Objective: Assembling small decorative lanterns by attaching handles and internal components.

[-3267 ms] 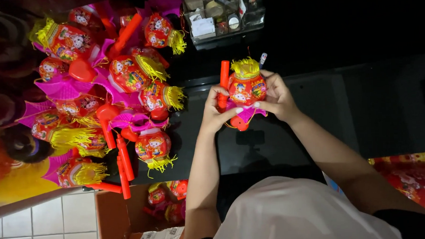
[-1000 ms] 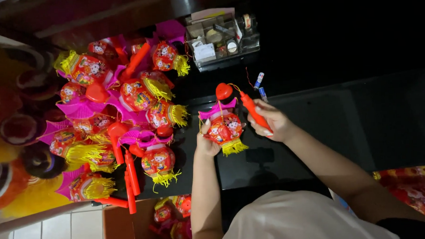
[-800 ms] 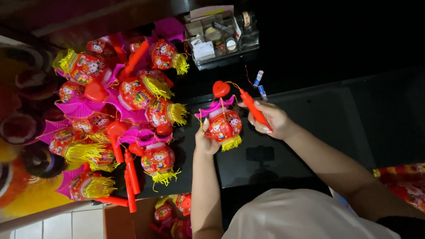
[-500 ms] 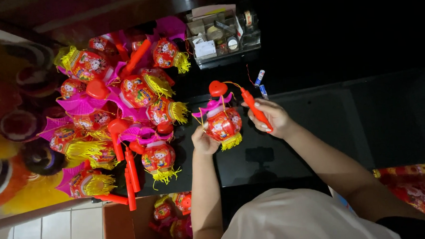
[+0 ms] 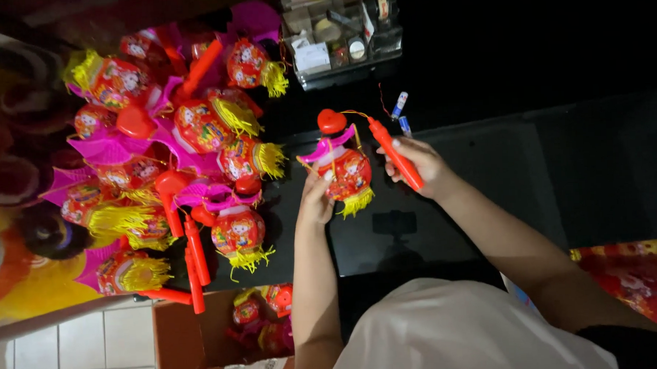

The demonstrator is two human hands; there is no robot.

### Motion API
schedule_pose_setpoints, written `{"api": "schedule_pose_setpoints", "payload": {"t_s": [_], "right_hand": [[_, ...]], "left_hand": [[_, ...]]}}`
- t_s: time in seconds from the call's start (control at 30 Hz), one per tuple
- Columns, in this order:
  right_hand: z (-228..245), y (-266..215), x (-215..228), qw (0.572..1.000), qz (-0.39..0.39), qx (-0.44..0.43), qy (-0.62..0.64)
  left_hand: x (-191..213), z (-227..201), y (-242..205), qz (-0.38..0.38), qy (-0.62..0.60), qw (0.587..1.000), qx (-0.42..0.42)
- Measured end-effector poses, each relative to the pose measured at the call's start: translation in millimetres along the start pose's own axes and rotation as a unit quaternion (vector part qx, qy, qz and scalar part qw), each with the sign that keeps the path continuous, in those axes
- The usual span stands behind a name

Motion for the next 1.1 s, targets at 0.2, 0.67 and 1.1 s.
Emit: {"api": "schedule_pose_setpoints", "payload": {"t_s": [0.2, 0.67, 1.1], "right_hand": [[19.5, -14.4, -20.9, 0.999, -0.030, 0.015, -0.024], [17.0, -11.4, -10.2, 0.946, 0.028, 0.252, -0.201], [42.3, -36.9, -42.6, 0.828, 0.053, 0.472, -0.299]], "left_hand": [[-38.0, -18.4, -14.0, -0.023, 0.058, 0.998, 0.024], [-37.5, -23.9, -13.6, 0.057, 0.324, 0.926, -0.187], [-93.3, -56.5, -29.8, 0.025, 0.382, 0.833, -0.399]]}}
Point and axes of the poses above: each hand's wrist, its own y-axis towards the middle knuckle, its own x-axis out of the back of the hand, z = x × y, the point moved 2 cm from there along y, towards the middle knuckle, and after that the axes turned 9 degrees about -z, right-handed, at the moved point
